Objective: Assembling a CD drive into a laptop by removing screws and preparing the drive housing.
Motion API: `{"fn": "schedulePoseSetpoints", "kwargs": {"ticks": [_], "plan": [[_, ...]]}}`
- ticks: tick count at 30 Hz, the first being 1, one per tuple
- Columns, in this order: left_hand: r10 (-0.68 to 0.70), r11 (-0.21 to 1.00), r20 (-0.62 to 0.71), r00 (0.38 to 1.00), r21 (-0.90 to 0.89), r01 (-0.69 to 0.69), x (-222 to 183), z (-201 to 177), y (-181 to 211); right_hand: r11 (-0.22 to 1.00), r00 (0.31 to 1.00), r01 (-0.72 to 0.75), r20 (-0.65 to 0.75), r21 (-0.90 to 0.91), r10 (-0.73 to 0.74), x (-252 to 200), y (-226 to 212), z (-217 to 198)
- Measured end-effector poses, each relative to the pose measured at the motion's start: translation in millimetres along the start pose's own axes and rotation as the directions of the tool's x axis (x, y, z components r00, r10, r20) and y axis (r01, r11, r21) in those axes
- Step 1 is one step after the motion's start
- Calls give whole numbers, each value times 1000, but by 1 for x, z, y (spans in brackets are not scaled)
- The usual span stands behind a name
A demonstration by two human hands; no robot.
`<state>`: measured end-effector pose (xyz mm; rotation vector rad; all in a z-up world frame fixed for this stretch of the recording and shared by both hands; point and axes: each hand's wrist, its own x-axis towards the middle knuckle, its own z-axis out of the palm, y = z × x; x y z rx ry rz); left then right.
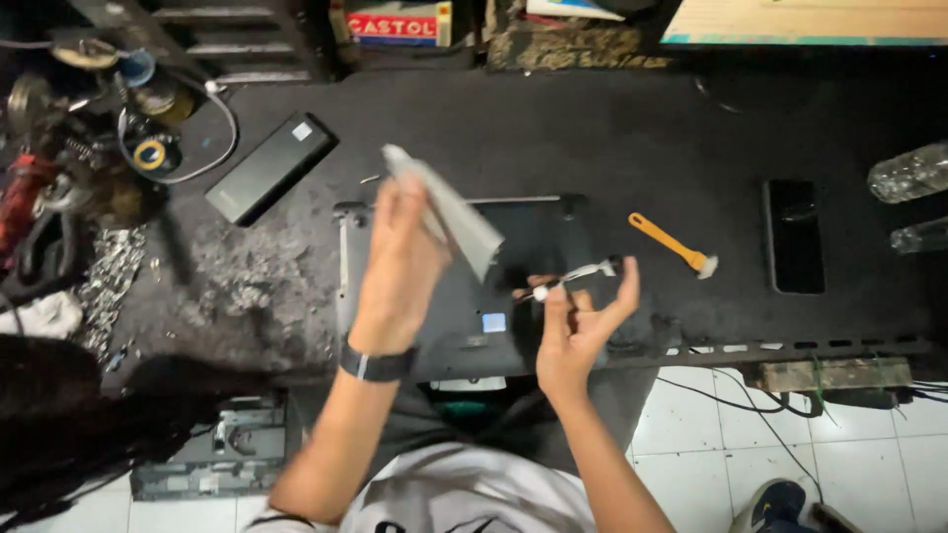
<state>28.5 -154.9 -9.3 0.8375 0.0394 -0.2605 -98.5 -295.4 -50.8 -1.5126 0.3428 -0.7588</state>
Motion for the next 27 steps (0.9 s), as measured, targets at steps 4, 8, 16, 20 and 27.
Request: {"fn": "schedulePoseSetpoints", "kwargs": {"ticks": [4,8,16,20,27], "plan": [[-213,976,-178,961,14,219,-57,32,29,999,993,47,-112,6,-46,3,6,-4],[133,942,-142,981,325,-80,-74,15,19,997,971,71,-229,-13,-72,1,12,-8],[311,786,102,945,531,-317,-89,-6,2,972,929,197,-292,-129,-227,8,-51,-7],[325,736,208,922,557,-385,-95,15,24,947,901,308,-294,-91,-321,15,-51,-20],[260,731,269,927,573,-371,-95,7,9,883,863,466,246,-50,-442,12,-116,21]]}}
